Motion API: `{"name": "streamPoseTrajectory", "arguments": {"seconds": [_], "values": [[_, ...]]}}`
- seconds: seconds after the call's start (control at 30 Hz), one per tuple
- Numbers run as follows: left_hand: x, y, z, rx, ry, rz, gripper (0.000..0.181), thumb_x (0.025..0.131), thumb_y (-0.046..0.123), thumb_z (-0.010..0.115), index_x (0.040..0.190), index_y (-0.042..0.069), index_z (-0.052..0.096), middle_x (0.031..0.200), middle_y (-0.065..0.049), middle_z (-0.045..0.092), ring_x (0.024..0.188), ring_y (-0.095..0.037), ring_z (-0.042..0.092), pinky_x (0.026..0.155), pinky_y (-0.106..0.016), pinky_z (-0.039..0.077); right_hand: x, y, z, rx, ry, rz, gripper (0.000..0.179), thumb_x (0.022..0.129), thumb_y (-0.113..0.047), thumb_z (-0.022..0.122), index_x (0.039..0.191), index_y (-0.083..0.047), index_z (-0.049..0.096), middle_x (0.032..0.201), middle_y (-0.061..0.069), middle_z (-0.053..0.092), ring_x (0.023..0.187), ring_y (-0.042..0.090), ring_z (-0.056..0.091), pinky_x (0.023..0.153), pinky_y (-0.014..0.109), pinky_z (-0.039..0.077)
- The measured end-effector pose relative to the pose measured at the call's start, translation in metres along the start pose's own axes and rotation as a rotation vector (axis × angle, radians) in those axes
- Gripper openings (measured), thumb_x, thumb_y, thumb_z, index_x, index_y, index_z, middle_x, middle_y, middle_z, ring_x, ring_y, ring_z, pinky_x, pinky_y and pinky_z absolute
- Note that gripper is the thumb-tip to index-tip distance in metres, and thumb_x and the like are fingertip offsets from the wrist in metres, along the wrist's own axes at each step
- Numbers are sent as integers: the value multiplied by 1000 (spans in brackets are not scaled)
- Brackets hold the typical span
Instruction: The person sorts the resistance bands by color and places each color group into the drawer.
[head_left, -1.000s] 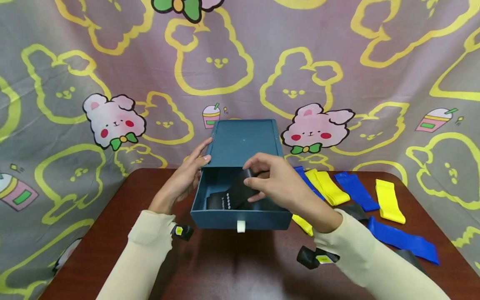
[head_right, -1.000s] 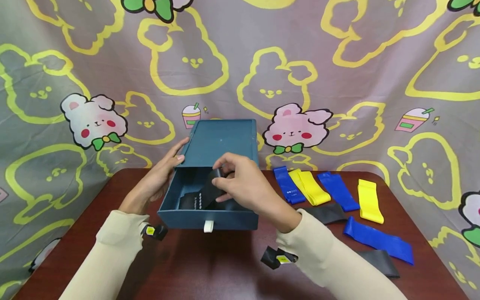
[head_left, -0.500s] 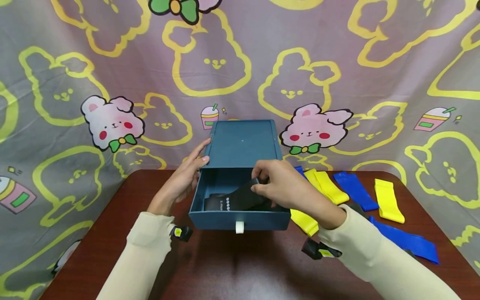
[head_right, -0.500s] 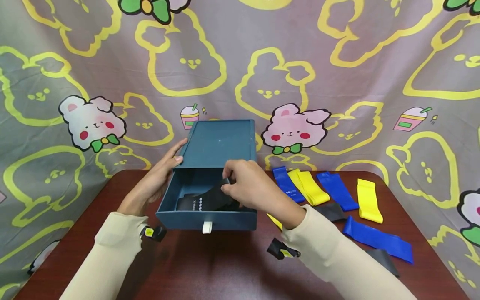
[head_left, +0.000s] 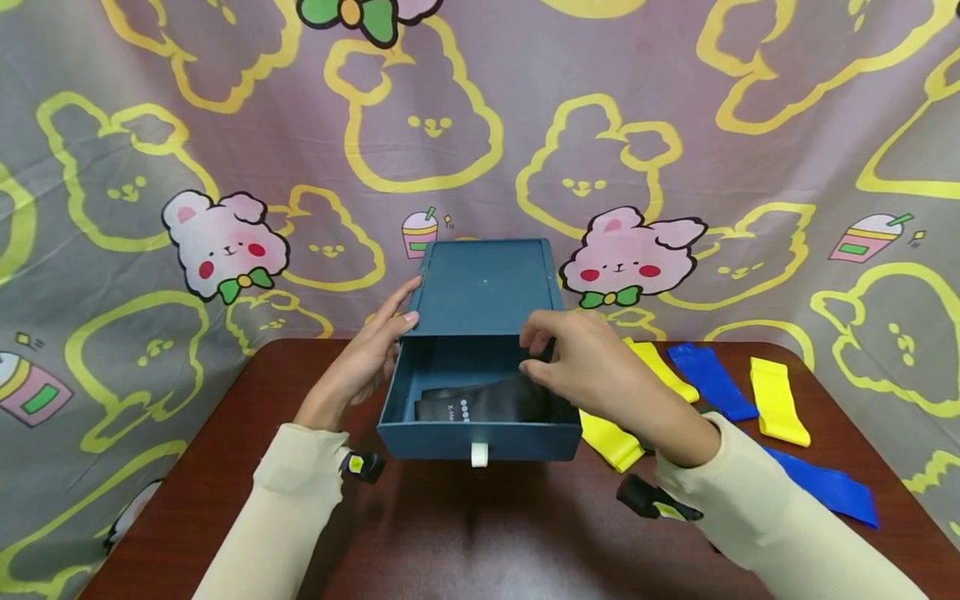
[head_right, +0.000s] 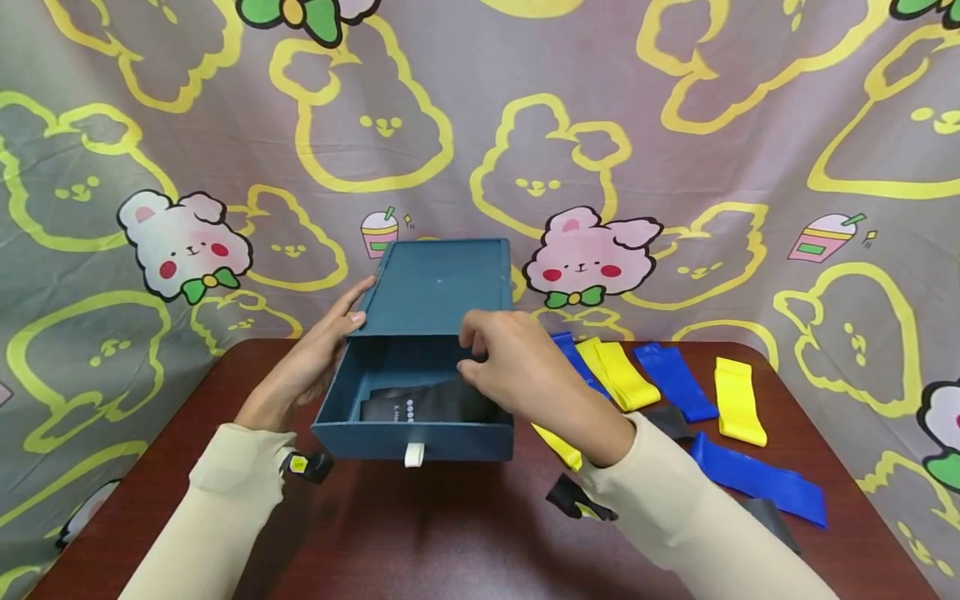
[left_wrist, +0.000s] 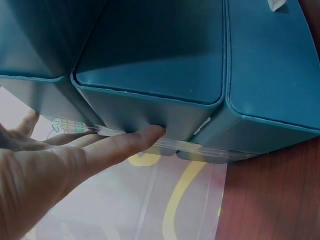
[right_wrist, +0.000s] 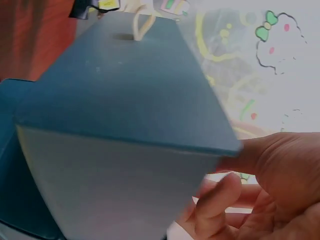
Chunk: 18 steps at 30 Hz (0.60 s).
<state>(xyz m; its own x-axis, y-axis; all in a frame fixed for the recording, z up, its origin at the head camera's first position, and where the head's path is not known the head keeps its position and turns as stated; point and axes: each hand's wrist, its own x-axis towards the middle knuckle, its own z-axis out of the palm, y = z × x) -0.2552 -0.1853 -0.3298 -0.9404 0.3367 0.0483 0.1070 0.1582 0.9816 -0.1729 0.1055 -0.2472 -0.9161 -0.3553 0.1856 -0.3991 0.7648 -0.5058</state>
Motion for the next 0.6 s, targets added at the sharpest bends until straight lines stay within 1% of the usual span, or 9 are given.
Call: {"name": "streamPoseTrajectory", "arguments": {"seconds": [0.1, 0.13, 0.2, 0.23, 0.37, 0.4, 0.43, 0.53, 0.6], "values": [[0, 0, 0, -2, -3, 1, 59, 112, 42, 42, 165, 48, 19, 177, 6, 0, 107, -37, 62, 76, -24, 57, -8, 3, -7, 35, 22, -12, 18, 90, -8, 79, 108, -6, 75, 99, 10, 74, 71, 19, 60, 60, 28, 52], [0, 0, 0, -11, -7, 3, 59, 112, 42, 42, 165, 47, 18, 177, 6, 0, 123, -37, 58, 84, -28, 59, -11, 5, -9, 45, 29, -18, 18, 90, -8, 79, 108, -6, 75, 100, 9, 74, 70, 17, 60, 61, 29, 52], [0, 0, 1, -15, -12, 3, 59, 112, 42, 42, 165, 47, 18, 176, 4, 2, 124, -41, 56, 87, -32, 60, -17, 9, -14, 57, 44, -24, 18, 91, -8, 79, 109, -7, 75, 101, 8, 73, 74, 16, 61, 63, 29, 53], [0, -1, 1, -23, -19, 3, 59, 112, 42, 42, 166, 47, 17, 176, 3, 1, 131, -40, 51, 93, -37, 59, -20, 11, -16, 61, 52, -29, 17, 91, -9, 79, 108, -8, 75, 101, 7, 73, 75, 16, 62, 64, 30, 53], [0, -1, 1, -43, -22, 3, 59, 112, 41, 42, 165, 47, 17, 176, 1, 4, 132, -47, 53, 100, -52, 57, -32, 20, -25, 57, 90, -50, 17, 91, -14, 81, 107, -12, 75, 102, 4, 74, 77, 13, 66, 64, 31, 54], [0, -1, 1, -58, -28, 4, 59, 112, 40, 42, 166, 47, 17, 176, 1, 3, 143, -47, 45, 103, -58, 53, -35, 23, -27, 51, 100, -55, 18, 90, -14, 82, 106, -13, 75, 102, 4, 75, 77, 13, 67, 63, 30, 54], [0, -1, 1, -61, -29, 3, 59, 112, 40, 42, 166, 47, 17, 176, 0, 4, 143, -49, 45, 103, -59, 52, -38, 26, -29, 37, 110, -59, 19, 89, -15, 83, 106, -13, 74, 102, 3, 75, 76, 13, 68, 62, 30, 54], [0, -1, 1, -52, -29, 0, 59, 112, 41, 42, 166, 47, 17, 176, -2, 3, 141, -46, 48, 102, -56, 54, -47, 39, -34, 7, 119, -33, 22, 88, -15, 84, 108, -14, 74, 103, 4, 76, 79, 14, 68, 59, 28, 54], [0, 0, 1, -34, -20, -1, 60, 112, 42, 42, 166, 46, 17, 176, -1, 3, 122, -36, 63, 93, -43, 61, -51, 50, -36, 5, 124, -7, 24, 88, -16, 85, 109, -13, 74, 103, 4, 76, 81, 15, 68, 59, 27, 54]]}}
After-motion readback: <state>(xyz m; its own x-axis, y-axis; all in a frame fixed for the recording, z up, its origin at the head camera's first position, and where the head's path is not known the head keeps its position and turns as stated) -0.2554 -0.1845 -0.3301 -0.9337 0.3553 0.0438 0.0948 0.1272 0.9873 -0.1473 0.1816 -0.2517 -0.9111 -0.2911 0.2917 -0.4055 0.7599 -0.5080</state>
